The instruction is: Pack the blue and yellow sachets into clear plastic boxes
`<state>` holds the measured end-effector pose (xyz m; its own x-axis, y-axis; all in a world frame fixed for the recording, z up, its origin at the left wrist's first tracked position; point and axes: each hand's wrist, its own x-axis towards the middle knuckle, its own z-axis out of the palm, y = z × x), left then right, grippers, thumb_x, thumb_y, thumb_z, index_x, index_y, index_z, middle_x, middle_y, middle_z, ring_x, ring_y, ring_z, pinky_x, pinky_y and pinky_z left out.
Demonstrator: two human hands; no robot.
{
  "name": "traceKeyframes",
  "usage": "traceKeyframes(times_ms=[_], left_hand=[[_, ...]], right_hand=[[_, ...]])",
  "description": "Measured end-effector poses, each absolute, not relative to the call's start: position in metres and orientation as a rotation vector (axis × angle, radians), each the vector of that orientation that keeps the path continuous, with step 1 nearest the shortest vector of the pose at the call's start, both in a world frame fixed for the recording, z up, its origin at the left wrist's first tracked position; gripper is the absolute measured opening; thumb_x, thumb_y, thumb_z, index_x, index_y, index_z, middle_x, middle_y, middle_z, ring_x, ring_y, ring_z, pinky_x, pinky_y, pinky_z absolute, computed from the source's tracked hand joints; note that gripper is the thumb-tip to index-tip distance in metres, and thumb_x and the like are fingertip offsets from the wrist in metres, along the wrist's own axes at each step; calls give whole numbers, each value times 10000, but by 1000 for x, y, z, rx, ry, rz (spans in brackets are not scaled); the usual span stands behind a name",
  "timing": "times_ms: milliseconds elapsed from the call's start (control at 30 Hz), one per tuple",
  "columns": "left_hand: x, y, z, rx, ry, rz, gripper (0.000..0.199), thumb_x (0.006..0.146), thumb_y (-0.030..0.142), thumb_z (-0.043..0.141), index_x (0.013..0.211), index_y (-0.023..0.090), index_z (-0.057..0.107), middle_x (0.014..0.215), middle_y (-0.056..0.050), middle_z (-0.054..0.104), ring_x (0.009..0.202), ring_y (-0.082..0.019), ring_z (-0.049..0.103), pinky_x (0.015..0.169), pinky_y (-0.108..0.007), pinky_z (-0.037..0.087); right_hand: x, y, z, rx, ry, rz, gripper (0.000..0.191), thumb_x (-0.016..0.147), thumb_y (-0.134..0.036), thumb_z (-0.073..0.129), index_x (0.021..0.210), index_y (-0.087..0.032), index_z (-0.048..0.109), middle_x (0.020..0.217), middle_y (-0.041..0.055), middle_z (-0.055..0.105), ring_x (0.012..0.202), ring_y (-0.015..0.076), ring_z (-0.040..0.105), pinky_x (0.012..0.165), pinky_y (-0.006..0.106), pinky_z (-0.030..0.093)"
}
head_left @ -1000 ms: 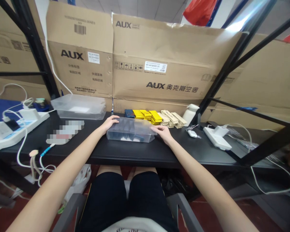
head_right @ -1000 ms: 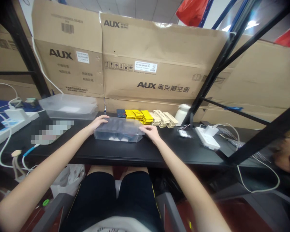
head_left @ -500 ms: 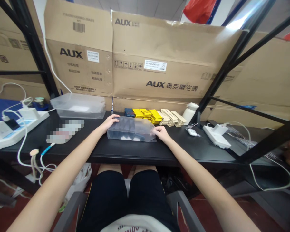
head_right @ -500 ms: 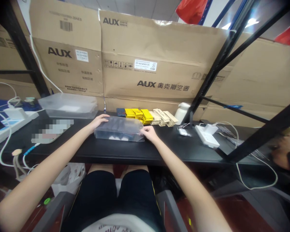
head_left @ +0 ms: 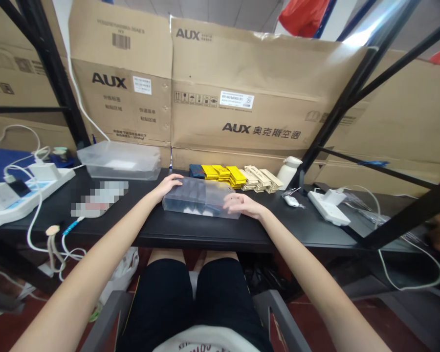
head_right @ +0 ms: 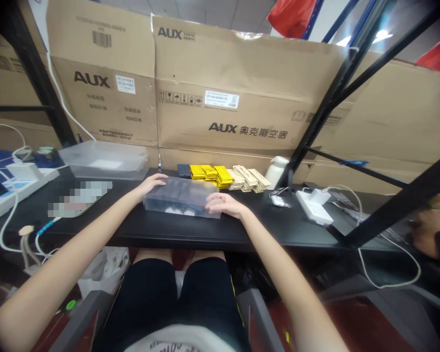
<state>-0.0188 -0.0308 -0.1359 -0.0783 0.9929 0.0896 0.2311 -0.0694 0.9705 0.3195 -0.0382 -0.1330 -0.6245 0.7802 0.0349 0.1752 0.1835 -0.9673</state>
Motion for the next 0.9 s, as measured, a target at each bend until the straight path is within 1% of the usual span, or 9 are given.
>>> traceKeyframes(times_ms=[133,200,267,333,400,533,600,767,900], left_hand=[[-19,-30,-136,1407,1408,1224,249,906,270,614,1113,132,622,1077,-78,653,895,-197,648,786,-392,548],[-19,-29,-137,1411,1410,1224,251,907,270,613,1117,132,620,1081,-80,651,899,-198,647,786,-393,548],[-19,-28,-138,1414,1411,1221,254,909,271,610,1122,133,617,1080,-80,649,897,-198,647,781,-391,549],[-19,-28,-139,1417,1411,1219,255,911,271,608,1126,133,616,1081,-80,649,894,-197,647,779,-390,550],[-19,-28,-139,1421,1414,1219,256,910,271,609,1126,133,616,1084,-81,649,898,-199,646,784,-393,548],[-19,-29,-138,1438,1420,1232,250,901,272,619,1109,134,626,1093,-81,649,926,-207,641,811,-408,538],[-18,-30,-138,1443,1423,1242,245,897,271,623,1100,134,630,1096,-80,649,935,-210,638,823,-413,531],[-18,-31,-138,1437,1424,1242,238,887,256,630,1094,138,637,1060,-70,658,906,-203,637,821,-407,521],[-19,-30,-138,1430,1416,1242,235,872,243,643,1083,139,649,1027,-60,669,876,-196,643,818,-398,518]], right_hand=[[310,-38,-142,-980,-1883,1249,477,591,-411,841,951,-165,647,771,34,688,659,178,661,637,363,585],[304,-37,-147,-1015,-1847,1079,483,578,-416,852,929,-167,634,819,46,681,694,196,658,669,389,580],[301,-36,-150,-1011,-1823,925,541,532,-392,881,967,-175,641,1027,90,677,916,253,657,830,428,554],[300,-35,-151,-970,-1866,784,645,528,-385,886,1093,-194,639,1273,110,598,1175,297,561,1003,445,466],[300,-34,-152,-944,-1943,703,721,578,-399,864,1222,-209,601,1367,111,551,1271,308,499,1071,459,406],[300,-31,-154,-991,-2018,742,539,757,-463,728,1200,-172,630,1267,131,638,1187,312,583,1051,496,417],[299,-30,-155,-1014,-2042,771,507,787,-484,693,1178,-165,639,1259,133,642,1185,313,587,1059,501,410],[305,-30,-151,-1045,-2128,876,772,631,-460,832,1301,-189,560,1337,132,584,1262,331,524,1100,512,374],[313,-30,-144,-1022,-2165,983,855,545,-418,885,1314,-231,561,1388,101,549,1314,327,478,1140,501,331]])
